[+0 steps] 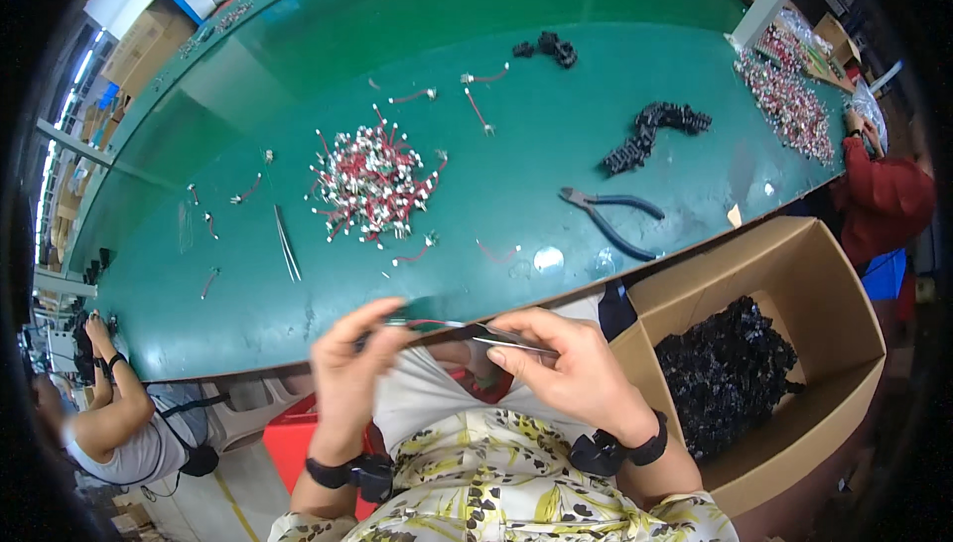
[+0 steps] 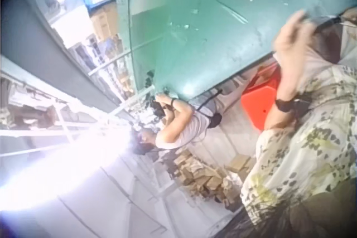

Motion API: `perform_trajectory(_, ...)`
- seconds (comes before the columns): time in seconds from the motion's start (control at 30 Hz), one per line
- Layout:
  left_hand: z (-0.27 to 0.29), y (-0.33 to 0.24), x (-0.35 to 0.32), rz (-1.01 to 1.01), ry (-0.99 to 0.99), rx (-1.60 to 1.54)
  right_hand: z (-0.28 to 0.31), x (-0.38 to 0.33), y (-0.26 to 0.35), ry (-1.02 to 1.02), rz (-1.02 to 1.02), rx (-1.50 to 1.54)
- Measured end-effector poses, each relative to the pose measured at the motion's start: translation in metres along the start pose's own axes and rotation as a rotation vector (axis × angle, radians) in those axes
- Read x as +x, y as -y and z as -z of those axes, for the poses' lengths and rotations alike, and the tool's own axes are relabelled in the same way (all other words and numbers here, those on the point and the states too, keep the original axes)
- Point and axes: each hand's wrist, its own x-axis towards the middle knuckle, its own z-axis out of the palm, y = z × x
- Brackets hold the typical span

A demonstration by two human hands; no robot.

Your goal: The person assembles small electronic components by inserting red and white wires into black plastic housings. They use tweezers to manipulate the wires and a pair of pliers to secure the connections. The process is repeated for multiple units, with finished assemblies placed on the table.

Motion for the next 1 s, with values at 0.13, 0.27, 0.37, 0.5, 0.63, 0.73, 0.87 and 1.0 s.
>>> perform_trajectory(0.13, 0.112, -0.018, 0.007, -0.096, -0.557, 0.020, -0.001, -0.004, 0.015, -0.040, -0.067, 0.012)
perform_trajectory(0.27, 0.183, -0.020, 0.002, -0.181, -0.835, 0.361, -0.012, -0.002, 0.010, -0.015, -0.023, 0.034)
perform_trajectory(0.37, 0.142, -0.022, -0.002, -0.153, -0.384, -0.212, -0.032, 0.003, 0.016, 0.005, 0.053, 0.075)
perform_trajectory(0.5, 0.054, -0.007, 0.001, 0.236, 0.353, -0.967, -0.048, 0.005, 0.027, 0.047, 0.062, 0.127)
perform_trajectory(0.63, 0.017, -0.005, -0.001, 0.337, 0.427, -1.048, -0.047, 0.002, 0.027, -0.022, 0.199, 0.097)
perform_trajectory(0.73, 0.003, -0.004, -0.005, 0.359, 0.415, -1.040, -0.042, -0.004, 0.019, -0.082, 0.178, 0.139)
perform_trajectory(0.87, -0.009, 0.005, -0.010, 0.388, 0.456, -1.044, -0.039, -0.011, 0.013, -0.102, 0.197, 0.062)
perform_trajectory(1.0, -0.013, 0.009, -0.012, 0.394, 0.424, -1.016, -0.035, -0.008, 0.022, -0.124, 0.255, 0.023)
